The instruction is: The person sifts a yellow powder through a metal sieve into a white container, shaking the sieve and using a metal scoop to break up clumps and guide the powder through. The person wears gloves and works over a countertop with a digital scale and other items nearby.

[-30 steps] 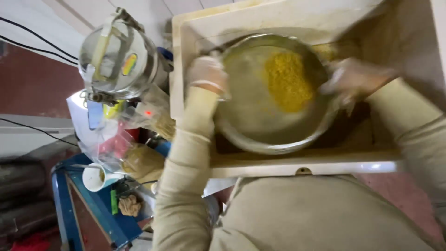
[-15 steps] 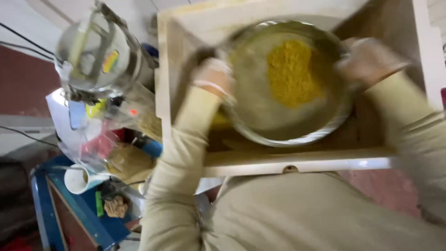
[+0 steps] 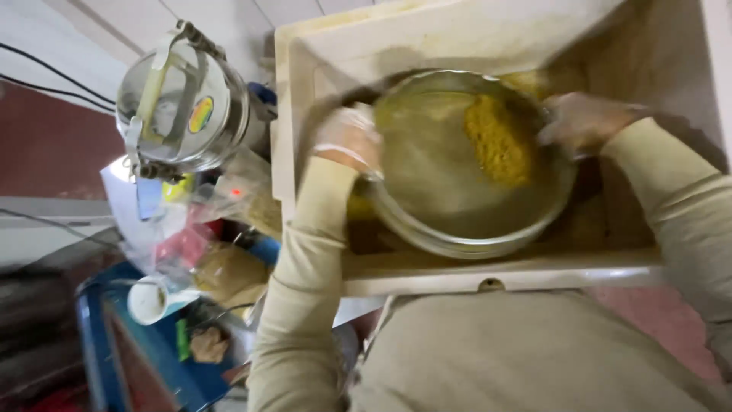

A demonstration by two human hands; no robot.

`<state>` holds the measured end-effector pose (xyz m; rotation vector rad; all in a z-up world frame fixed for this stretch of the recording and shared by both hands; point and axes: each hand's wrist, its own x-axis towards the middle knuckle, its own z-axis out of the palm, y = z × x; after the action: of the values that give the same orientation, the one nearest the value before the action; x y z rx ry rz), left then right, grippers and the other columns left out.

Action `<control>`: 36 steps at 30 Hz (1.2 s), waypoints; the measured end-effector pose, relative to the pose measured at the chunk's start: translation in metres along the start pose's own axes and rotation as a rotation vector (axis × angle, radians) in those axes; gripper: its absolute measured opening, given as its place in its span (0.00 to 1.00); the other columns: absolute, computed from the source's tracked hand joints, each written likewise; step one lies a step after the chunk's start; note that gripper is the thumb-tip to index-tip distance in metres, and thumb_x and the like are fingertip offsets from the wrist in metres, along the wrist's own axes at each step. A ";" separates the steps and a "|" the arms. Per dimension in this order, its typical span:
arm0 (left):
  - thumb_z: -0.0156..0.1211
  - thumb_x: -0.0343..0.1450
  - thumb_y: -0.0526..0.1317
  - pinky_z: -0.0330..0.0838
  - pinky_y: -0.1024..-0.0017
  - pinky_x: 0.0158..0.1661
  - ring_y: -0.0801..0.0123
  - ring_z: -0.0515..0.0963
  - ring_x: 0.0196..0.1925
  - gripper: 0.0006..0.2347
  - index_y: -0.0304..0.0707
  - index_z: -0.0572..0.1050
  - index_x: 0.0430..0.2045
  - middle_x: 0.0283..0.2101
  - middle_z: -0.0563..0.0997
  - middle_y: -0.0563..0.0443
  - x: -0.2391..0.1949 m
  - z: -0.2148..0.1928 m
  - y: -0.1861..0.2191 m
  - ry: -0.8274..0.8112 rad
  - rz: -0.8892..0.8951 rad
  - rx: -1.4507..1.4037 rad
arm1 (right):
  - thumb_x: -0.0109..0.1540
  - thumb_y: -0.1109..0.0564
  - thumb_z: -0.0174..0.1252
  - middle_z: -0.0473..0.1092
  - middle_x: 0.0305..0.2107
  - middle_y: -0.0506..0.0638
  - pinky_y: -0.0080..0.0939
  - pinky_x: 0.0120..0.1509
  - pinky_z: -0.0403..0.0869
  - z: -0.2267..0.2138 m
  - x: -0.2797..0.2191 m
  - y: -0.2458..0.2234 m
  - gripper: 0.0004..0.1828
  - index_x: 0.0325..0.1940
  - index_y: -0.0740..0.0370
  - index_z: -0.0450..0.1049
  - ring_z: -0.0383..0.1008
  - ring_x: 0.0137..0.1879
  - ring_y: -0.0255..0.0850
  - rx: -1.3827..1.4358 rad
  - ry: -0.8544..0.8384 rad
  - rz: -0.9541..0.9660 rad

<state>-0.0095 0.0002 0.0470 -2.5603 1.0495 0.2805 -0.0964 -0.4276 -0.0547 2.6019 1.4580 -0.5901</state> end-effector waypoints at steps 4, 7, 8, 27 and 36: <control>0.68 0.61 0.45 0.77 0.55 0.51 0.49 0.80 0.56 0.26 0.39 0.67 0.51 0.53 0.79 0.41 -0.005 -0.034 0.011 -0.181 -0.342 -0.589 | 0.62 0.67 0.59 0.71 0.26 0.65 0.51 0.26 0.63 -0.141 -0.013 -0.072 0.27 0.66 0.65 0.63 0.66 0.24 0.51 1.240 0.179 1.134; 0.82 0.52 0.44 0.78 0.57 0.51 0.52 0.81 0.56 0.34 0.38 0.69 0.50 0.53 0.80 0.43 0.001 -0.028 0.005 -0.192 -0.380 -0.500 | 0.62 0.68 0.59 0.78 0.37 0.66 0.54 0.33 0.71 -0.177 0.001 -0.091 0.15 0.54 0.69 0.71 0.75 0.33 0.55 1.240 0.121 1.103; 0.79 0.51 0.41 0.79 0.58 0.51 0.52 0.82 0.55 0.33 0.37 0.70 0.50 0.53 0.80 0.43 0.007 -0.030 0.012 -0.195 -0.351 -0.464 | 0.64 0.68 0.56 0.77 0.37 0.70 0.57 0.33 0.70 -0.201 0.000 -0.099 0.16 0.57 0.70 0.68 0.76 0.34 0.59 1.163 0.014 1.186; 0.84 0.57 0.46 0.70 0.60 0.62 0.50 0.68 0.68 0.58 0.35 0.39 0.75 0.67 0.62 0.34 0.010 -0.043 0.034 -0.337 -0.369 -0.554 | 0.53 0.67 0.65 0.75 0.16 0.67 0.54 0.19 0.62 -0.018 0.001 -0.024 0.20 0.44 0.67 0.64 0.73 0.20 0.55 0.766 -0.250 1.147; 0.56 0.78 0.41 0.73 0.53 0.52 0.42 0.80 0.48 0.11 0.35 0.73 0.50 0.48 0.79 0.34 -0.191 -0.073 -0.032 1.043 -0.290 -0.550 | 0.57 0.36 0.68 0.80 0.52 0.68 0.57 0.53 0.78 0.017 -0.009 0.005 0.37 0.58 0.68 0.77 0.83 0.56 0.63 0.348 -0.280 1.016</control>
<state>-0.1181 0.1136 0.1813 -3.3648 0.9215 -1.1003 -0.1011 -0.4418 -0.0675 2.8473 -0.1335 -1.0081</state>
